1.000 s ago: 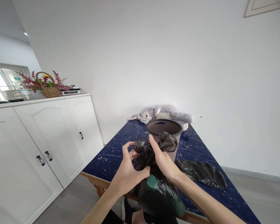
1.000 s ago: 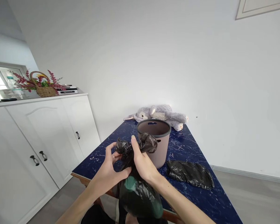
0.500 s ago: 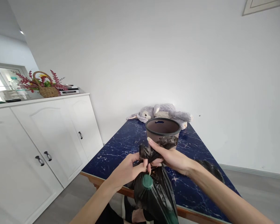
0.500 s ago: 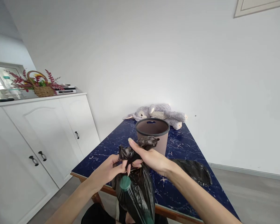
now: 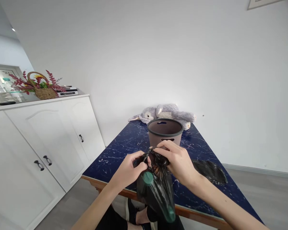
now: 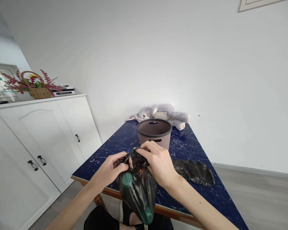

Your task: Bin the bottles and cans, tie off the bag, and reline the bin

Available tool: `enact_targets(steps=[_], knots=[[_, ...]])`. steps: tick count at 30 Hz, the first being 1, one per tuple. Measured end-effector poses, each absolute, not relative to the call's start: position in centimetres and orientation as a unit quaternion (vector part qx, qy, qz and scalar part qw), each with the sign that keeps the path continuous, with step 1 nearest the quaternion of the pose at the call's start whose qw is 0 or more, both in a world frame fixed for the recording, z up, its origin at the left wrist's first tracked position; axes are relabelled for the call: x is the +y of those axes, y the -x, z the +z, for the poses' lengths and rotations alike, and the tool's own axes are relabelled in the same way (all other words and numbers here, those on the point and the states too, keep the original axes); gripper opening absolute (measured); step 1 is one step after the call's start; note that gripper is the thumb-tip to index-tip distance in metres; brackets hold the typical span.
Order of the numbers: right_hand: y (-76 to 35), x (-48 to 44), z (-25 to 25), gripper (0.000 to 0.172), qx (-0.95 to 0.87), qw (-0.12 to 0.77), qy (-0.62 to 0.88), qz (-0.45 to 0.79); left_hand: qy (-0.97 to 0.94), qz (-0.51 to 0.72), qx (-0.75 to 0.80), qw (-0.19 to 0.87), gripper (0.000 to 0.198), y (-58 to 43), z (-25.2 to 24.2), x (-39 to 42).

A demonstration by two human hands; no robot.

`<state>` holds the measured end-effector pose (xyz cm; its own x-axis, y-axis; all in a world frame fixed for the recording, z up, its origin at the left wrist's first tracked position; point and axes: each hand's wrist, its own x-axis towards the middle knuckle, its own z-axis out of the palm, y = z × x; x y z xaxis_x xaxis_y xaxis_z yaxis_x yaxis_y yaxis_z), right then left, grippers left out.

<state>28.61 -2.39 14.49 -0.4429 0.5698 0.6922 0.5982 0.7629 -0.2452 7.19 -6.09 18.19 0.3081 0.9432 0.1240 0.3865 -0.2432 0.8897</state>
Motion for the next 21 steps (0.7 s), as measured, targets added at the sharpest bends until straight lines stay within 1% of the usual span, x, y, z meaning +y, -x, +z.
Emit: enact_targets(steps=[2, 3, 5, 6, 8, 10, 12, 16, 18, 21], knots=[[-28.0, -2.4, 13.6, 0.044, -0.831, 0.417, 0.36, -0.072, -0.704, 0.365, 0.47, 0.388, 0.022, -7.2, 17.8, -6.0], [-27.7, -2.4, 13.4, 0.044, -0.828, 0.422, 0.361, -0.083, -0.688, 0.384, 0.476, 0.389, 0.029, -7.2, 17.6, -5.8], [-27.1, -2.5, 13.1, 0.043, -0.827, 0.428, 0.354, -0.085, -0.645, 0.429, 0.486, 0.405, 0.042, -7.2, 17.3, -5.3], [-26.9, -2.5, 13.0, 0.043, -0.829, 0.43, 0.348, -0.078, -0.626, 0.445, 0.481, 0.422, 0.045, -7.3, 17.3, -4.9], [-26.4, -2.6, 13.0, 0.043, -0.831, 0.437, 0.339, -0.052, -0.616, 0.454, 0.444, 0.467, 0.047, -7.5, 17.3, -4.0], [-26.3, -2.5, 13.0, 0.046, -0.827, 0.448, 0.337, -0.028, -0.628, 0.449, 0.405, 0.489, 0.045, -7.8, 17.4, -3.1], [-26.5, -2.4, 13.1, 0.056, -0.829, 0.45, 0.332, -0.021, -0.637, 0.461, 0.4, 0.472, 0.042, -8.0, 17.3, -2.4], [-28.1, -2.2, 12.8, 0.09, -0.86, 0.42, 0.29, -0.008, -0.62, 0.492, 0.44, 0.424, 0.04, -7.9, 16.6, -1.8], [-29.4, -2.3, 12.3, 0.097, -0.876, 0.407, 0.259, 0.02, -0.609, 0.49, 0.456, 0.426, 0.039, -7.4, 16.1, -2.0], [-31.6, -2.9, 10.7, 0.099, -0.868, 0.42, 0.255, 0.078, -0.574, 0.472, 0.473, 0.474, 0.041, -6.0, 15.0, -2.8]])
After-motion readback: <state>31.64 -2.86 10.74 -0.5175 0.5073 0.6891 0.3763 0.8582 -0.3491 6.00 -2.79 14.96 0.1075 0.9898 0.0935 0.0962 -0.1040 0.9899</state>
